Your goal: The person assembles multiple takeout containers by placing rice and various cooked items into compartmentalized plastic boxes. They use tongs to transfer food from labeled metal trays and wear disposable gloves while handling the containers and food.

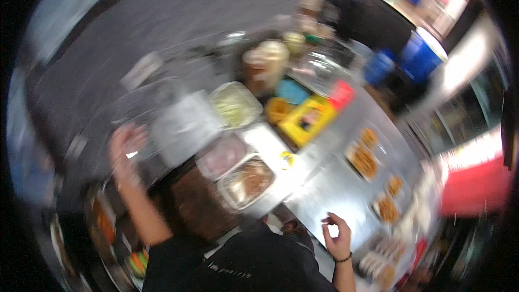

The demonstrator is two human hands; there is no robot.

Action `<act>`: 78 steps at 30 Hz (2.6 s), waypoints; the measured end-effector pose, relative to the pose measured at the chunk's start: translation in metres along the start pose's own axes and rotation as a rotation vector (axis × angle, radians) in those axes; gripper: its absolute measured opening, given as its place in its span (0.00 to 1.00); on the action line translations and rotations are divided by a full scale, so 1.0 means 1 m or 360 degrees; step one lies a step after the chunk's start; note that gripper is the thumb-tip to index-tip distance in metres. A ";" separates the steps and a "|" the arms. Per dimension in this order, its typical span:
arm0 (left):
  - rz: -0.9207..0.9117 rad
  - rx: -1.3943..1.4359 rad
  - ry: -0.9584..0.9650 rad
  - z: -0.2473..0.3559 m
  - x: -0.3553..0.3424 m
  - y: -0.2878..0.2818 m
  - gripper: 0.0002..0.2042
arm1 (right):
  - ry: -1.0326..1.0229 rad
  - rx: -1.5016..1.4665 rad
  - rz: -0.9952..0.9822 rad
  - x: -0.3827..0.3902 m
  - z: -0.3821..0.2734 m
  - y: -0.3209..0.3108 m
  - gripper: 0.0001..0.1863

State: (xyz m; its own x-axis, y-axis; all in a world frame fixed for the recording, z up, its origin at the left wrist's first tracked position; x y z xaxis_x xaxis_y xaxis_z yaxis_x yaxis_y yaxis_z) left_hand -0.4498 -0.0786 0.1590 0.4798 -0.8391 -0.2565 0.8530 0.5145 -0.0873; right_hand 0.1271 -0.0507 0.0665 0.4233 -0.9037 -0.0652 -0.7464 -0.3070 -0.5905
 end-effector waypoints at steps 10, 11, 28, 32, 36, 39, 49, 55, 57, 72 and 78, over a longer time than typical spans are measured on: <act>-0.2055 -0.0097 0.0420 -0.012 0.162 0.354 0.28 | 0.0073 -0.0131 0.0372 0.154 -0.016 0.024 0.10; -0.2270 -0.0048 0.0439 -0.007 0.201 0.382 0.28 | 0.0147 -0.0146 0.0679 0.183 -0.006 0.042 0.09; -0.3272 0.0148 0.1195 0.113 0.520 0.486 0.25 | 0.3849 -0.0716 0.4853 0.797 -0.131 0.346 0.24; -0.3281 0.0123 0.1234 0.121 0.544 0.492 0.24 | 0.3863 -0.0905 0.4558 0.826 -0.146 0.378 0.28; -0.3261 0.0062 0.1296 0.129 0.549 0.494 0.24 | 0.4265 -0.0948 0.3801 0.830 -0.153 0.368 0.23; -0.3247 0.0046 0.1306 0.133 0.546 0.497 0.23 | 0.4552 -0.1145 0.3068 0.833 -0.160 0.356 0.19; -0.3109 -0.0099 0.1377 0.140 0.518 0.502 0.21 | 0.4614 -0.1247 0.3034 0.811 -0.148 0.371 0.25; -0.3114 -0.0101 0.1353 0.137 0.517 0.512 0.20 | 0.4860 -0.0450 0.2954 0.809 -0.164 0.365 0.24; -0.3110 -0.0100 0.1361 0.139 0.517 0.515 0.20 | 0.4758 -0.0550 0.2915 0.812 -0.171 0.357 0.21; -0.3012 -0.0260 0.1317 0.136 0.515 0.522 0.18 | 0.4797 -0.0890 0.2741 0.824 -0.188 0.347 0.20; -0.2987 -0.0284 0.1315 0.135 0.512 0.523 0.17 | 0.4896 -0.1217 0.1711 0.857 -0.170 0.337 0.14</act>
State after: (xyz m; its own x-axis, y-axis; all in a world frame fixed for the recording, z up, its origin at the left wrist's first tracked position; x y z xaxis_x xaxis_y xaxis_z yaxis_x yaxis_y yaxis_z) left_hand 0.2695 -0.2627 0.1120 -0.9992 -0.0148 -0.0376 0.0383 -0.6434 -0.7645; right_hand 0.1508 -0.9793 -0.0517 0.0101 0.9517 0.3069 -0.3409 0.2919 -0.8936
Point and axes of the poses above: each hand's wrist, its own x-axis away from the middle knuckle, its own y-axis out of the palm, z = x × y, the point moved 1 cm from there along -x, towards the middle knuckle, and after that the axes turned 10 degrees about -z, right-handed, at the moved point
